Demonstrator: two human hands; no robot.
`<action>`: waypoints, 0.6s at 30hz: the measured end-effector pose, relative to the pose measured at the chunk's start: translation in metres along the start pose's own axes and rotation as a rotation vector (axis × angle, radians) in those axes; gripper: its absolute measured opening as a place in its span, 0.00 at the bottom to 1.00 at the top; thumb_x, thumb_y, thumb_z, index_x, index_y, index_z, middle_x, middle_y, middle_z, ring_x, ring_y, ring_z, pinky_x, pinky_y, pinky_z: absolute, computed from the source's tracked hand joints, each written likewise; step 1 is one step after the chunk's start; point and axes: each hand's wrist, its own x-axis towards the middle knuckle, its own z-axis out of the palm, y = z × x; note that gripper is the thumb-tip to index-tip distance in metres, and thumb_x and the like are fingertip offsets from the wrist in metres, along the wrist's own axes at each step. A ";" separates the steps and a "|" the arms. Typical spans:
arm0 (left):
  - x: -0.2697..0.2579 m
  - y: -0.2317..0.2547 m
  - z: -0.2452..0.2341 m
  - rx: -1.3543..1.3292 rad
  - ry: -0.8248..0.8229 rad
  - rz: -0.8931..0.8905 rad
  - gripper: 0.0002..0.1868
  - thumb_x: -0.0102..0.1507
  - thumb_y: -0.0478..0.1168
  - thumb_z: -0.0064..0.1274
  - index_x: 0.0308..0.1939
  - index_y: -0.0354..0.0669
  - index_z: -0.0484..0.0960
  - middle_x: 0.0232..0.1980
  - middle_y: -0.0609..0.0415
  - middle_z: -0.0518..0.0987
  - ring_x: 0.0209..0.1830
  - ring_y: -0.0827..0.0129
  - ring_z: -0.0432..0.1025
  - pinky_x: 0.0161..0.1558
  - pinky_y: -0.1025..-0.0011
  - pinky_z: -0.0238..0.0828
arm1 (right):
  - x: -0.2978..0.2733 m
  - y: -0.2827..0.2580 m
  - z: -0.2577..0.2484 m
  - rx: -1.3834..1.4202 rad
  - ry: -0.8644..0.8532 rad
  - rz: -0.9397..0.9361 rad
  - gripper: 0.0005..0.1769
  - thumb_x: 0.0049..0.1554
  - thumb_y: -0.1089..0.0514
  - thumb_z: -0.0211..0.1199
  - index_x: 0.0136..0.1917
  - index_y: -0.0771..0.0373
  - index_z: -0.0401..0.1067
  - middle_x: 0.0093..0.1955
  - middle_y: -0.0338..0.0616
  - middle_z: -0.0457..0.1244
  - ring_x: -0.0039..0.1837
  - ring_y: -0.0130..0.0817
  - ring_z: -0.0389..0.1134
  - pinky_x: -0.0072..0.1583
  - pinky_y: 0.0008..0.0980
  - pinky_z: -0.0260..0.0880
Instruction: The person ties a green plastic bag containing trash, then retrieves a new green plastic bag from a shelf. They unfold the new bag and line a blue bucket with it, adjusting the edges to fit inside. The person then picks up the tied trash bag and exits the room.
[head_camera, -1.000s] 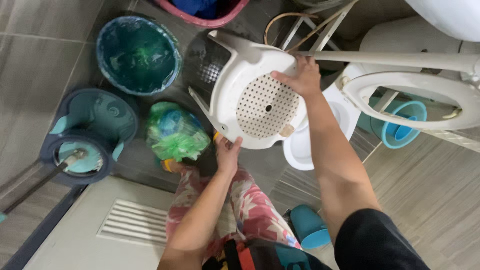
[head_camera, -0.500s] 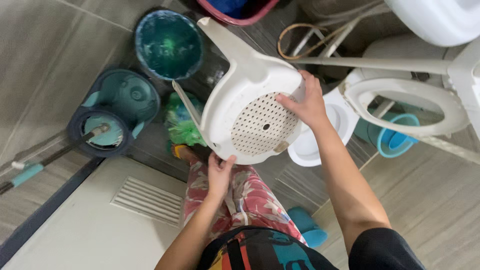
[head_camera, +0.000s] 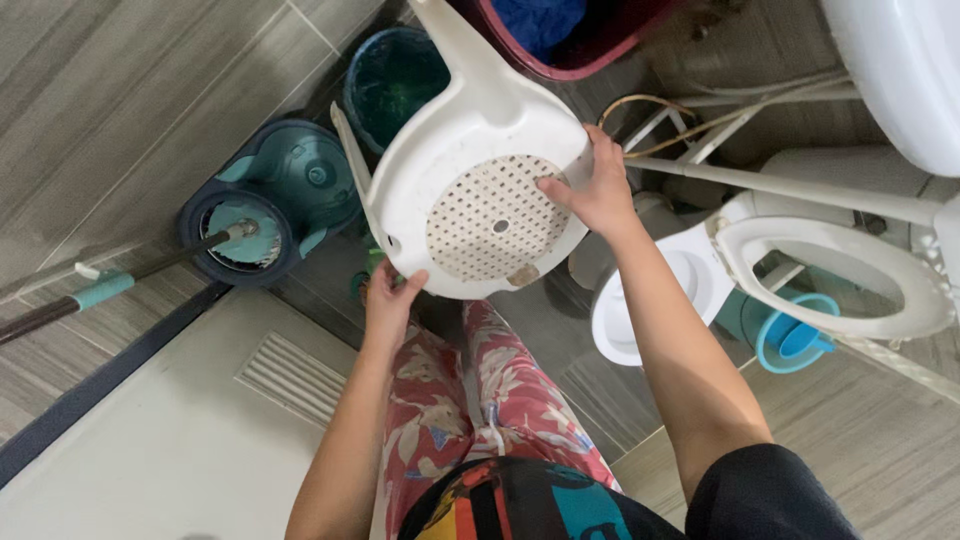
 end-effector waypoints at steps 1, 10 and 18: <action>0.009 0.000 -0.006 -0.025 -0.006 0.005 0.38 0.59 0.40 0.66 0.70 0.32 0.66 0.66 0.46 0.74 0.63 0.64 0.71 0.63 0.67 0.68 | 0.006 -0.004 0.006 -0.016 -0.001 -0.005 0.59 0.45 0.41 0.79 0.78 0.65 0.52 0.72 0.59 0.55 0.74 0.54 0.57 0.72 0.45 0.60; 0.115 0.001 -0.050 -0.200 -0.052 -0.035 0.38 0.59 0.40 0.66 0.70 0.36 0.68 0.63 0.50 0.77 0.60 0.66 0.73 0.60 0.66 0.71 | 0.083 0.005 0.067 -0.027 0.029 -0.005 0.61 0.43 0.37 0.80 0.78 0.65 0.55 0.69 0.61 0.57 0.71 0.54 0.61 0.71 0.45 0.63; 0.210 0.006 -0.069 -0.181 -0.113 -0.137 0.31 0.61 0.45 0.63 0.67 0.43 0.75 0.61 0.58 0.80 0.57 0.70 0.75 0.59 0.68 0.71 | 0.173 0.018 0.135 -0.026 0.099 0.050 0.61 0.39 0.38 0.81 0.76 0.61 0.56 0.71 0.60 0.58 0.72 0.56 0.60 0.70 0.46 0.59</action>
